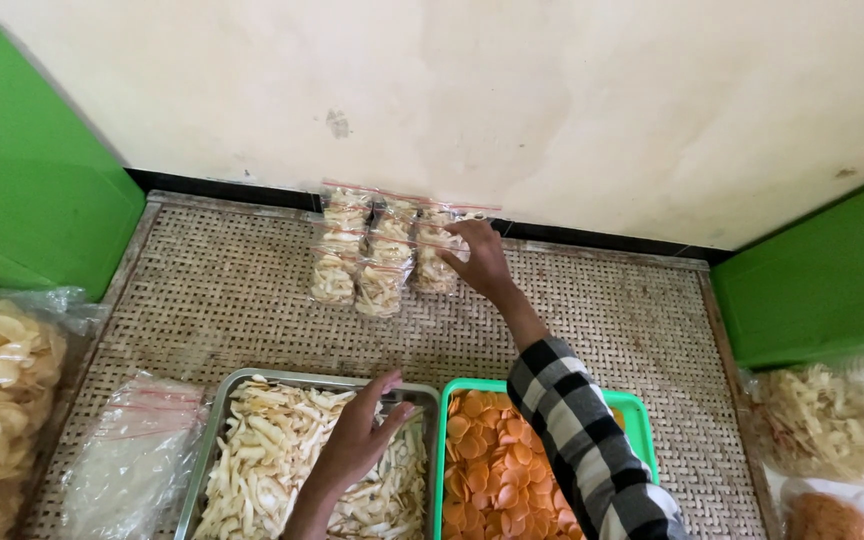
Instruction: The person packs dried orange chips and white strips into small plastic bags. They hold each bag open with one hand and use the other to scoop items from two trays, then seal the filled bags and place them in a row.
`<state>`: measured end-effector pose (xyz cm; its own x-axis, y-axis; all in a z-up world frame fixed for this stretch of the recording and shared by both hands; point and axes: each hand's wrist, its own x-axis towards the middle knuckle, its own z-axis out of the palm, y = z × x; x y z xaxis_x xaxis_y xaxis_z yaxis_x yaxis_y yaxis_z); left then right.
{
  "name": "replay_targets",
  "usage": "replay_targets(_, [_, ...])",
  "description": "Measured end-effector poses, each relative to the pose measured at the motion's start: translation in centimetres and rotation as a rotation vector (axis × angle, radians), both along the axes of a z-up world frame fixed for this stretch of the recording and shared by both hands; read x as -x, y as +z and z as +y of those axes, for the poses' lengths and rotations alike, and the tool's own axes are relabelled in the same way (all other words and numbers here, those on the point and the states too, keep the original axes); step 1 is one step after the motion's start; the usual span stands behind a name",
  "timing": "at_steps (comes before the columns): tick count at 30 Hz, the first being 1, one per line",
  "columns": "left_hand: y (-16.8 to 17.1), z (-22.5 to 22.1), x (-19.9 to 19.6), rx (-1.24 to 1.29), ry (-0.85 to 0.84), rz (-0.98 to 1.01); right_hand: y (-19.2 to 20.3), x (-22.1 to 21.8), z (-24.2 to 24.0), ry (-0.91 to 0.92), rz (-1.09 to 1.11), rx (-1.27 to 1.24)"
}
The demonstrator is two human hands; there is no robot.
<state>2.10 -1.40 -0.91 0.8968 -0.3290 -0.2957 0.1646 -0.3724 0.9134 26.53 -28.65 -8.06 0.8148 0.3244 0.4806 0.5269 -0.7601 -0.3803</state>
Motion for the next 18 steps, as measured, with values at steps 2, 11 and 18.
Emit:
replay_targets(2, [0.2, 0.1, 0.0, -0.009, 0.001, -0.002, 1.2, 1.0, 0.3, 0.008, -0.038, -0.027])
replay_targets(11, [2.3, 0.3, 0.0, -0.121, -0.041, 0.122, -0.9, 10.8, 0.4, -0.295, -0.04, -0.205])
replay_targets(18, [-3.4, 0.7, 0.4, -0.172, -0.142, -0.129, -3.3, 29.5, 3.7, -0.148, 0.277, -0.326])
